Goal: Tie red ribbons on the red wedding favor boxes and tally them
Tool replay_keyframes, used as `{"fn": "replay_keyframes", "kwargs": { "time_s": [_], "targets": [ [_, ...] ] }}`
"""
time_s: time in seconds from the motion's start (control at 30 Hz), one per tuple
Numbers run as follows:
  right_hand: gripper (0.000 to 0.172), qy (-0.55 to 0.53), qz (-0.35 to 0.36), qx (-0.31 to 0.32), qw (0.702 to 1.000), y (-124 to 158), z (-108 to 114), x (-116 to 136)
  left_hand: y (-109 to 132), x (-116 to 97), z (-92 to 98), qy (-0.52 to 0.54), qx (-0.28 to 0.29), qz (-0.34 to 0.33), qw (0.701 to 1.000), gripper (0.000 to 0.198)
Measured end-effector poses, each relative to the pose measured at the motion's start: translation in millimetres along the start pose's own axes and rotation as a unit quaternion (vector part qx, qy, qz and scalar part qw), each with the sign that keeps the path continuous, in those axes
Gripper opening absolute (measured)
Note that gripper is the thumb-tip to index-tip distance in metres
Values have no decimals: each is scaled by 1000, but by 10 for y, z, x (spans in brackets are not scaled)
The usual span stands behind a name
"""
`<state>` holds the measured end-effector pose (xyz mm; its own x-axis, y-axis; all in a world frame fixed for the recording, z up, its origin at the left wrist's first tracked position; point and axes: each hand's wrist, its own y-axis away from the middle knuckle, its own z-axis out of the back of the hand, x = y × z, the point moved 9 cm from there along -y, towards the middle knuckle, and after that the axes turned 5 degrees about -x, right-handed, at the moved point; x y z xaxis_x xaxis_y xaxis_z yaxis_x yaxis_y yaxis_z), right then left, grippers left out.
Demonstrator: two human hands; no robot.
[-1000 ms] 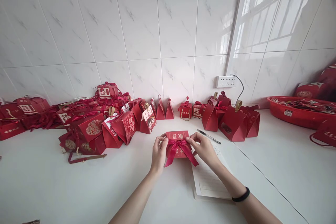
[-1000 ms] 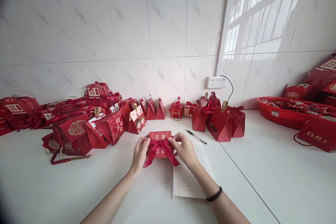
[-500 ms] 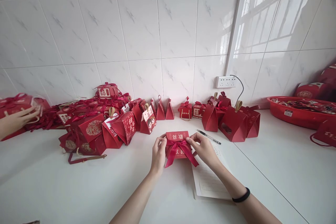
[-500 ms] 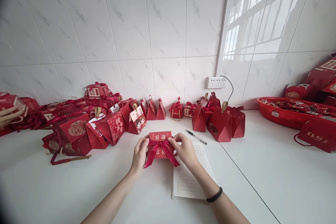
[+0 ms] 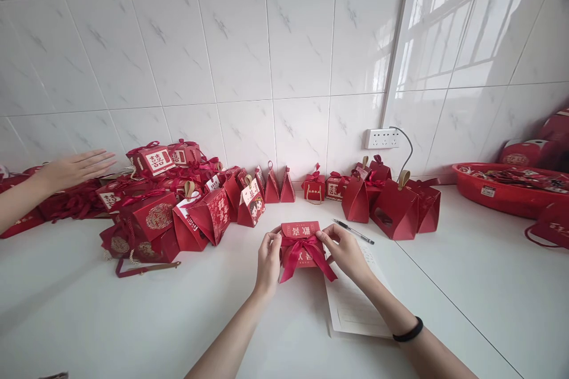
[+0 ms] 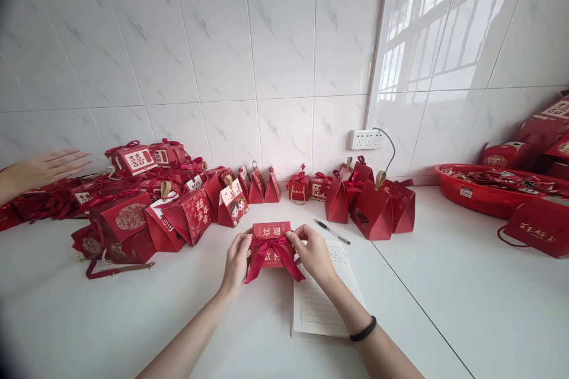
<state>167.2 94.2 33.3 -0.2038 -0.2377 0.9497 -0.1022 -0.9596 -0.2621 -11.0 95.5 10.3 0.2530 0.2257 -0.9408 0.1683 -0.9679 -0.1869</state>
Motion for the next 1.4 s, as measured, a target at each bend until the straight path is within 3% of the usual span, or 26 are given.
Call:
{"fn": "replay_keyframes", "kwargs": {
  "time_s": [0.3,0.5,0.7,0.83,0.97,1.03,1.13,1.2,1.4],
  "targets": [
    [42,1,1,-1,1000,-2,-7,7,-14,23,0,2,1,6,1000,37],
    [45,-3,6,10,1000,7,-11,27,-21,85,26,-42,-30,29,998,64],
    [44,19,20,5,1000,3,-9,27,13,72,-112,-29,46,48,997,87],
    [40,39,40,-9,998,1,19,41,46,15,-190,-32,81,34,996,78],
    [34,115,134,-104,979,73,200,279,20,-24,-92,-49,23,15,998,63],
    [38,144,132,-55,979,112,110,325,-3,-40,0,-66,-25,8,997,62],
    [47,155,47,127,979,231,-234,189,-22,-70,88,-91,-65,-4,994,63],
    [44,159,16,211,964,350,-421,111,-19,-79,88,-98,-63,-5,993,64],
    [30,132,-2,275,952,502,-663,-8,37,-99,-5,-63,-28,8,998,61]
  ]
}}
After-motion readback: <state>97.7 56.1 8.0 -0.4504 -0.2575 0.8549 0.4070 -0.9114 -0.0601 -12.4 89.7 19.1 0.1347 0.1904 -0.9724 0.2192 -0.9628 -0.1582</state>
